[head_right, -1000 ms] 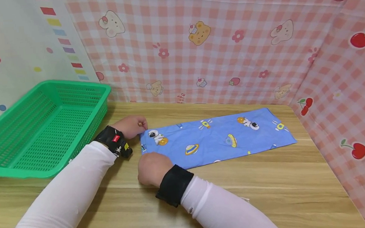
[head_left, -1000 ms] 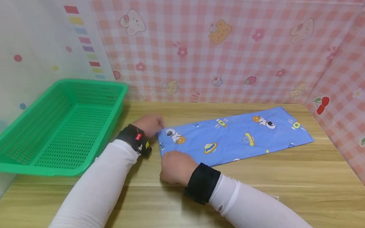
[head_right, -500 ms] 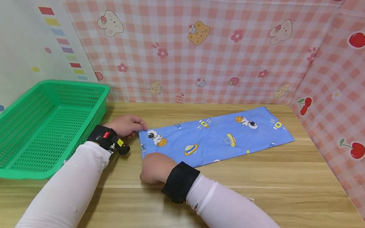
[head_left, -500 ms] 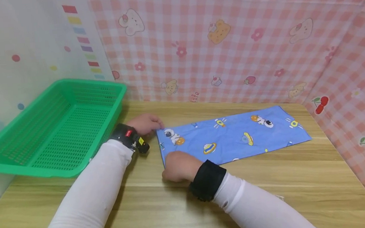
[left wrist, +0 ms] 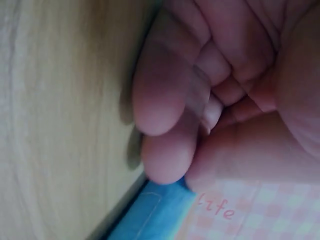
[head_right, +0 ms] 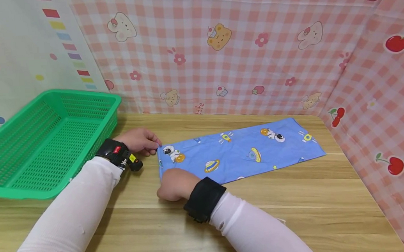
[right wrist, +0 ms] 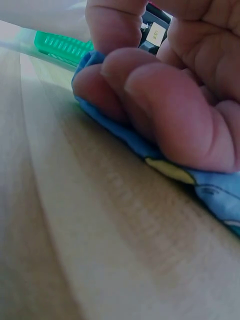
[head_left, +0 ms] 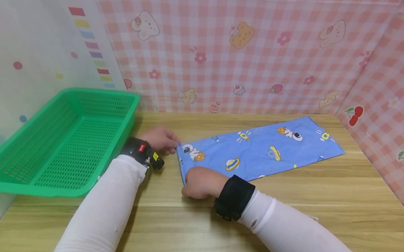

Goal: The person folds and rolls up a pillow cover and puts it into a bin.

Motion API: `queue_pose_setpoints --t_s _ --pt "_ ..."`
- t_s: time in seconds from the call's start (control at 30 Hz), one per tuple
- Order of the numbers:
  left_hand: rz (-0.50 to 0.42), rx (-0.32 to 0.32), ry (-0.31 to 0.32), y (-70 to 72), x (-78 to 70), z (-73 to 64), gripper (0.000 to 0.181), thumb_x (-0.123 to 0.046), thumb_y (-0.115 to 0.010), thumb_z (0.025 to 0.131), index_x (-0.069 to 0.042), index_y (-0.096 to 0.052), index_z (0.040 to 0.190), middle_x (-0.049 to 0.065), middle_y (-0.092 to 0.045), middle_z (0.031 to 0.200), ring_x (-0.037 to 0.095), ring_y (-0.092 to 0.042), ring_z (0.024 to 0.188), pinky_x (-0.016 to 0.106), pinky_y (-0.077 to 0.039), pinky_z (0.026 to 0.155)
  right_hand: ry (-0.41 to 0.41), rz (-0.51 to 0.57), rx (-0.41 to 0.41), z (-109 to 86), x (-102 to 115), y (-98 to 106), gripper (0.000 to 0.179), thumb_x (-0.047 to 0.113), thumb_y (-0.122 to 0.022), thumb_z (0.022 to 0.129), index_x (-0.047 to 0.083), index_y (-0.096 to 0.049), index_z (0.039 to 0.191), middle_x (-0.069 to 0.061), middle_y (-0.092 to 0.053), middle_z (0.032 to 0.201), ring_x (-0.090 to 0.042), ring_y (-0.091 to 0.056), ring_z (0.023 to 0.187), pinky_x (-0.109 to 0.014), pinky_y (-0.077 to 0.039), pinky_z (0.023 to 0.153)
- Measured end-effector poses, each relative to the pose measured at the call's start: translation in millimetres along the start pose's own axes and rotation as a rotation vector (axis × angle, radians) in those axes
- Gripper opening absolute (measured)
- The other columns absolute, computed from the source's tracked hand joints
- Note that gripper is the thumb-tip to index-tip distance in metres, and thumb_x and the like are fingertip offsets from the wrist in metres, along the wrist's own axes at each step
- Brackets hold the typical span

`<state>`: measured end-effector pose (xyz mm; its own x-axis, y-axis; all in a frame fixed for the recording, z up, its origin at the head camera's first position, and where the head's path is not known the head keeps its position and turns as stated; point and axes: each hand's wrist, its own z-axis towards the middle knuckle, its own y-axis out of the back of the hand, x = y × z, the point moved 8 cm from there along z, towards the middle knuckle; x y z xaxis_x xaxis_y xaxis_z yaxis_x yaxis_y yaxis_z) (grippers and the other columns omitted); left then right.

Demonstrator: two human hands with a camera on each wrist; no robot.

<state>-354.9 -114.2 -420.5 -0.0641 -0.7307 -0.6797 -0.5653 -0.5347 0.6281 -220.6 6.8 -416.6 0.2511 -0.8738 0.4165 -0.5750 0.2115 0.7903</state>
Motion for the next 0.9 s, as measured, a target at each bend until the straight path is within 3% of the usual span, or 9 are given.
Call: queue_pose_setpoints --t_s 0.23,0.47,0.63,0.9 --pt "0.235 -0.003 -0.063 -4.0 -14.2 2.9 0.03 -0.028 -0.058 0.106 -0.011 -0.069 0.083 -0.004 -0.059 0.066 0.014 -0.056 0.064 0.028 -0.047 0.067 -0.021 -0.017 0.02 -1.5 -3 -1 0.025 0.021 -0.064 0.094 0.01 -0.063 0.072 -0.003 -0.054 0.073 -0.019 -0.052 0.066 -0.029 -0.043 0.062" --pt "0.442 -0.024 -0.098 -7.3 -26.2 9.3 0.04 -0.023 -0.057 0.104 -0.017 -0.053 0.064 -0.006 -0.048 0.058 0.012 -0.047 0.055 0.027 -0.041 0.059 -0.005 -0.156 0.05 -5.9 -1 -6 0.028 0.021 -0.058 0.101 0.006 -0.068 0.08 -0.005 -0.056 0.078 -0.019 -0.054 0.071 -0.031 -0.049 0.071" --pt "0.482 -0.042 -0.084 -8.8 -30.3 9.5 0.044 -0.021 -0.057 0.103 -0.019 -0.048 0.059 -0.006 -0.048 0.057 0.011 -0.046 0.054 0.026 -0.041 0.058 -0.002 -0.231 0.06 -7.0 0 -8 0.026 0.017 -0.056 0.102 0.005 -0.069 0.083 -0.005 -0.057 0.079 -0.018 -0.053 0.071 -0.029 -0.048 0.068" --pt "0.495 -0.092 -0.067 -11.0 -37.9 4.1 0.036 -0.019 -0.059 0.102 -0.01 -0.061 0.067 0.002 -0.061 0.07 0.018 -0.055 0.064 0.03 -0.049 0.068 -0.047 -0.206 0.029 -12.3 -1 -2 0.017 0.013 -0.059 0.098 0.006 -0.068 0.086 -0.005 -0.059 0.083 -0.019 -0.055 0.071 -0.03 -0.047 0.062"
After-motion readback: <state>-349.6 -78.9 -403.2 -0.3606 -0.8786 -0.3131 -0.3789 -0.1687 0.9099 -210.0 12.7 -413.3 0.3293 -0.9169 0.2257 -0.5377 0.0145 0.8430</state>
